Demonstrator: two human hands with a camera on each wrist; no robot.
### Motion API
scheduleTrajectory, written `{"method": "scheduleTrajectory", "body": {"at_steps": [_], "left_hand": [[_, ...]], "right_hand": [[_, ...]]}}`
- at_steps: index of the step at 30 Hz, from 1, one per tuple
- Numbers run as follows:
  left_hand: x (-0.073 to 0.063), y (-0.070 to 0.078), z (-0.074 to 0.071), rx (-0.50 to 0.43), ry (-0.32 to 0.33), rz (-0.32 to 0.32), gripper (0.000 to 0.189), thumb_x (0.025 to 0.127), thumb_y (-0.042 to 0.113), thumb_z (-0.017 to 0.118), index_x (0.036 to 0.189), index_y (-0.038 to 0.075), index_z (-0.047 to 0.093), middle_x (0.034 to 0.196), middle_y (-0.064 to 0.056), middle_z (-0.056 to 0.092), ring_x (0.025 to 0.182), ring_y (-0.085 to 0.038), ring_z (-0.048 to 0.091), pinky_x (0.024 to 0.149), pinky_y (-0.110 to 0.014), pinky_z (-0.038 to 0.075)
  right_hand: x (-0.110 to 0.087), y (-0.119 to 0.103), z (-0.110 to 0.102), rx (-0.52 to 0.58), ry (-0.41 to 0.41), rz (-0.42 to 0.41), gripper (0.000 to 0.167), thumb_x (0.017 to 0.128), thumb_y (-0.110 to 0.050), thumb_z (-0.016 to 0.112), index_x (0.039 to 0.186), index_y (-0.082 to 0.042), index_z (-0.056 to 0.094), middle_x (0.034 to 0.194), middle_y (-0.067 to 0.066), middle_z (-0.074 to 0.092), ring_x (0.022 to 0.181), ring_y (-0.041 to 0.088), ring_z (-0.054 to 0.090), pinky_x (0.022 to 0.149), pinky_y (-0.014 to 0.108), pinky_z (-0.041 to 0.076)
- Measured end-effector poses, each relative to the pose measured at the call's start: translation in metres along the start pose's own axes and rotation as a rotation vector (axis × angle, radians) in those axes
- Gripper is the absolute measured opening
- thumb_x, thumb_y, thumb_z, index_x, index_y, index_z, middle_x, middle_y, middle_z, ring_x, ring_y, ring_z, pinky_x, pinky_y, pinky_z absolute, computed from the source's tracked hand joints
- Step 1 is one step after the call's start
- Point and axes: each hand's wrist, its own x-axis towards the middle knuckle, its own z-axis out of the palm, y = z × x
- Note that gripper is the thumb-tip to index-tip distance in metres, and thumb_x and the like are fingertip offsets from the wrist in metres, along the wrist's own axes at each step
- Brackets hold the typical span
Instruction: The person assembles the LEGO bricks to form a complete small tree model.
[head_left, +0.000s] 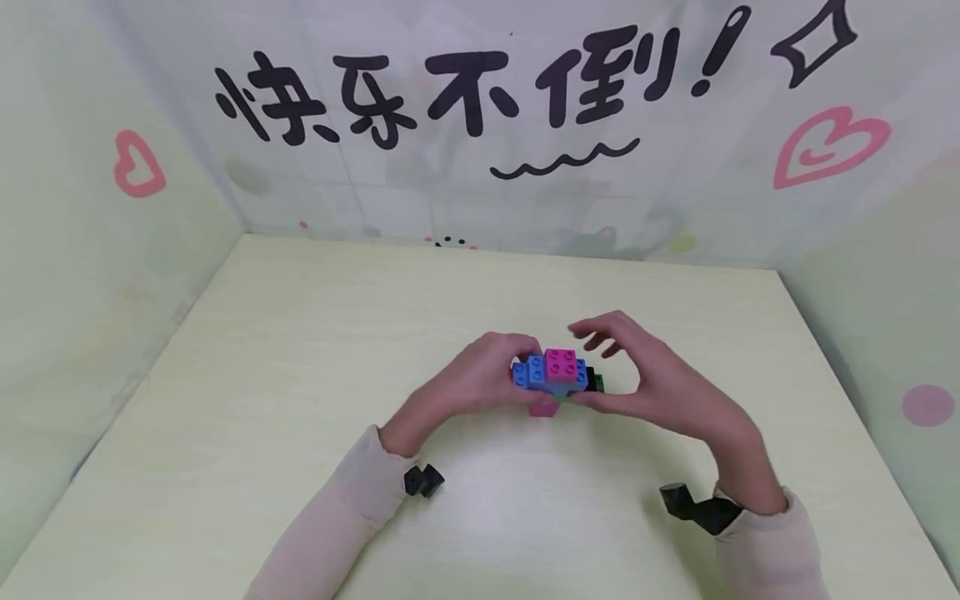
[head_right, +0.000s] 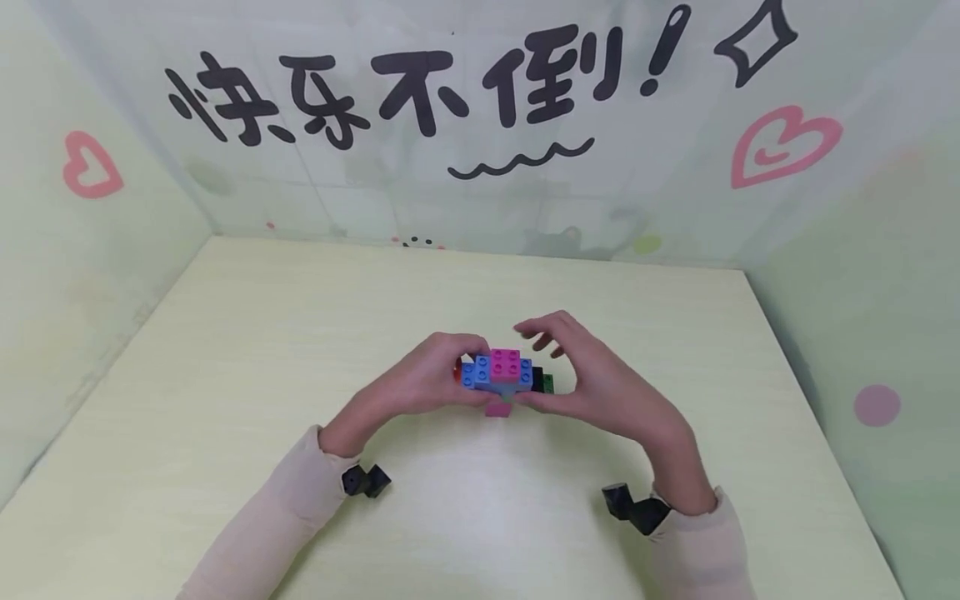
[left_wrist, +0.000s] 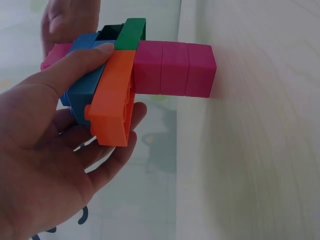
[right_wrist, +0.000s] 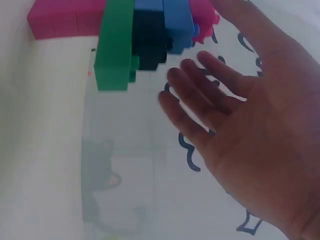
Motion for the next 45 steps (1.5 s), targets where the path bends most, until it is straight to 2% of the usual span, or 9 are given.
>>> {"method": "scheduleTrajectory", "body": {"at_steps": [6, 12, 18, 21, 25, 31, 35, 41, 45], "left_hand": [[-0.001, 0.001, -0.003, 0.034, -0.005, 0.011, 0.035, 0.078, 0.028, 0.085, 0.099, 0.012, 0.062, 0.085, 0.005, 0.063, 0.073, -0.012, 0.056, 0.063, -0.024, 0.047], [-0.007, -0.001, -0.012, 0.027, -0.053, -0.007, 0.047, 0.076, 0.034, 0.086, 0.11, 0.013, 0.06, 0.098, 0.008, 0.062, 0.085, -0.011, 0.058, 0.072, -0.023, 0.05], [-0.011, -0.001, -0.025, 0.08, -0.082, -0.04, 0.043, 0.077, 0.014, 0.085, 0.111, 0.008, 0.059, 0.1, 0.004, 0.06, 0.089, -0.012, 0.056, 0.073, -0.023, 0.05], [-0.011, -0.001, -0.03, -0.021, -0.035, -0.048, 0.043, 0.078, 0.013, 0.084, 0.112, 0.006, 0.058, 0.1, 0.001, 0.061, 0.088, -0.013, 0.059, 0.072, -0.024, 0.052], [-0.013, -0.002, -0.035, -0.257, 0.083, -0.133, 0.048, 0.079, 0.017, 0.084, 0.116, 0.006, 0.056, 0.1, -0.002, 0.063, 0.089, -0.018, 0.063, 0.076, -0.03, 0.054], [-0.009, -0.015, -0.026, -0.458, 0.133, -0.308, 0.033, 0.082, 0.019, 0.081, 0.106, 0.006, 0.064, 0.099, -0.007, 0.067, 0.093, -0.028, 0.065, 0.083, -0.045, 0.052], [-0.005, -0.024, -0.017, -0.364, 0.152, -0.365, 0.027, 0.081, 0.014, 0.082, 0.104, 0.011, 0.068, 0.102, -0.002, 0.065, 0.089, -0.02, 0.065, 0.077, -0.038, 0.054], [0.0, -0.028, -0.007, -0.06, 0.176, -0.317, 0.018, 0.081, 0.01, 0.081, 0.097, 0.012, 0.071, 0.089, 0.003, 0.066, 0.078, -0.014, 0.062, 0.065, -0.027, 0.051], [0.001, -0.027, -0.002, 0.032, 0.147, -0.309, 0.017, 0.081, 0.01, 0.081, 0.095, 0.011, 0.071, 0.084, 0.003, 0.064, 0.076, -0.014, 0.06, 0.062, -0.026, 0.05]], "right_hand": [[-0.008, 0.012, -0.004, -0.107, -0.156, 0.221, 0.051, 0.077, -0.024, 0.085, 0.12, -0.016, 0.058, 0.111, -0.007, 0.061, 0.101, 0.017, 0.058, 0.084, 0.039, 0.051], [-0.005, 0.015, 0.0, -0.134, -0.194, 0.253, 0.04, 0.077, -0.016, 0.085, 0.109, -0.014, 0.062, 0.098, -0.009, 0.062, 0.093, 0.019, 0.06, 0.081, 0.04, 0.052], [-0.006, 0.016, -0.001, -0.159, -0.177, 0.242, 0.037, 0.078, -0.018, 0.084, 0.108, -0.014, 0.064, 0.098, -0.01, 0.063, 0.091, 0.016, 0.06, 0.08, 0.035, 0.051], [-0.009, 0.018, -0.006, -0.133, -0.097, 0.203, 0.036, 0.079, -0.016, 0.083, 0.111, -0.017, 0.066, 0.099, -0.011, 0.064, 0.089, 0.013, 0.061, 0.077, 0.031, 0.051], [-0.013, 0.025, -0.012, -0.069, 0.024, 0.139, 0.036, 0.082, -0.012, 0.08, 0.116, -0.016, 0.068, 0.102, -0.01, 0.066, 0.086, 0.01, 0.062, 0.072, 0.026, 0.051], [-0.012, 0.044, -0.004, 0.024, -0.022, 0.208, 0.031, 0.091, -0.016, 0.072, 0.12, -0.009, 0.068, 0.103, -0.004, 0.069, 0.088, 0.01, 0.065, 0.074, 0.028, 0.053], [-0.009, 0.054, 0.003, 0.053, -0.075, 0.247, 0.029, 0.093, -0.016, 0.069, 0.119, -0.006, 0.068, 0.102, -0.001, 0.07, 0.089, 0.012, 0.065, 0.078, 0.033, 0.054], [-0.006, 0.06, 0.01, 0.022, -0.112, 0.259, 0.027, 0.092, -0.011, 0.068, 0.118, -0.005, 0.069, 0.099, -0.002, 0.07, 0.087, 0.012, 0.065, 0.078, 0.031, 0.054], [-0.005, 0.063, 0.013, -0.01, -0.149, 0.272, 0.027, 0.093, -0.011, 0.067, 0.119, -0.003, 0.069, 0.099, 0.001, 0.069, 0.085, 0.015, 0.062, 0.074, 0.029, 0.053]]}}
